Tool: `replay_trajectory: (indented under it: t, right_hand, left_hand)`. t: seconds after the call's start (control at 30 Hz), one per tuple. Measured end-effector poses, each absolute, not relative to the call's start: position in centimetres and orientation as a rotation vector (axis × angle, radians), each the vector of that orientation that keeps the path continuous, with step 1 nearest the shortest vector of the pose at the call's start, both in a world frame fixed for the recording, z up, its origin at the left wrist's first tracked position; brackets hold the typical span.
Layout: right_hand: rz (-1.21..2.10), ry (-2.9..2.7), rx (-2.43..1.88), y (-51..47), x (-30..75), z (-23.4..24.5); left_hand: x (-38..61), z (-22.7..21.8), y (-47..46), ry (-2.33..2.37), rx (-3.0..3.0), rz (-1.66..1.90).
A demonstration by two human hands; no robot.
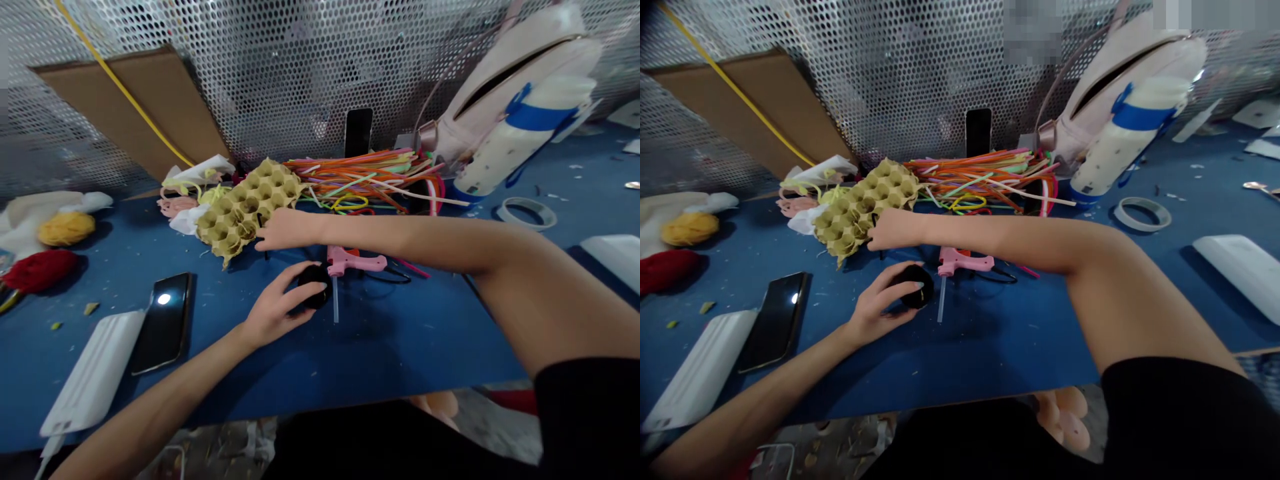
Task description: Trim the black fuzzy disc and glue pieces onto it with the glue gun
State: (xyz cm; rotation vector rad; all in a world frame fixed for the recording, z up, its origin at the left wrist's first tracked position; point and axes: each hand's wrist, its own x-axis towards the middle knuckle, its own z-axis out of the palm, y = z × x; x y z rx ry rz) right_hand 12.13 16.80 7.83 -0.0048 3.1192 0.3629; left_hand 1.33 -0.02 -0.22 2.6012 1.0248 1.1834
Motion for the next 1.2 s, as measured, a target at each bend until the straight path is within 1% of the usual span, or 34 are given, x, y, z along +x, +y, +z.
replay_trajectory:
  t: [0.1, 0.23, 0.33, 0.37, 0.4, 0.43, 0.5, 0.57, 0.63, 0.73, 0.83, 0.9, 1.03, 1.2]
  right_hand:
    - [0.392, 3.149, -0.141, 16.2, 11.0, 8.5]
    - [0.416, 3.225, -0.223, 16.4, 11.1, 11.1]
    - [0.457, 3.31, -0.076, 17.1, 13.3, 12.5]
    - [0.462, 3.357, 0.045, 17.2, 14.6, 12.6]
    - [0.427, 3.449, 0.285, 17.1, 16.2, 12.5]
    - [0.341, 3.556, 0.489, 16.9, 18.0, 12.1]
    - [0.116, 3.77, 0.656, 15.5, 21.7, 10.8]
    - [-0.092, 3.956, 0.578, 13.2, 25.1, 8.9]
    - [-0.203, 3.956, 0.461, 10.5, 27.7, 6.9]
    - [-0.142, 3.928, 0.306, 7.3, 29.9, 4.5]
    - [0.06, 3.949, 0.156, 5.9, 30.4, 3.2]
    - [0.11, 3.972, 0.102, 5.8, 30.4, 2.6]
    - [0.113, 3.968, 0.107, 5.6, 30.2, 1.9]
    - [-0.012, 3.926, 0.147, 5.2, 30.5, 1.5]
  left_hand:
    - [1.2, -0.5, 0.0, 0.972, 2.623, 1.157]
    - [1.3, -0.6, 0.2, 0.979, 2.579, 1.207]
    - [1.5, -0.5, 0.4, 0.997, 2.509, 1.281]
    - [1.5, -0.5, 0.4, 1.007, 2.487, 1.304]
    - [1.6, -0.5, 0.4, 1.024, 2.467, 1.322]
    - [1.6, -0.5, 0.4, 1.044, 2.453, 1.331]
    - [1.7, -0.5, 0.4, 1.076, 2.444, 1.336]
    - [1.8, -0.4, 0.3, 1.076, 2.45, 1.338]
    - [1.9, -0.3, 0.3, 1.043, 2.469, 1.345]
    - [2.2, -0.1, 0.2, 0.976, 2.535, 1.329]
    - [2.2, -0.3, 0.0, 0.94, 2.622, 1.272]
    - [2.0, -0.5, -0.1, 0.937, 2.668, 1.22]
    - [1.5, -0.9, -0.3, 0.914, 2.748, 1.169]
    - [1.8, -0.3, -0.7, 1.012, 2.683, 1.226]
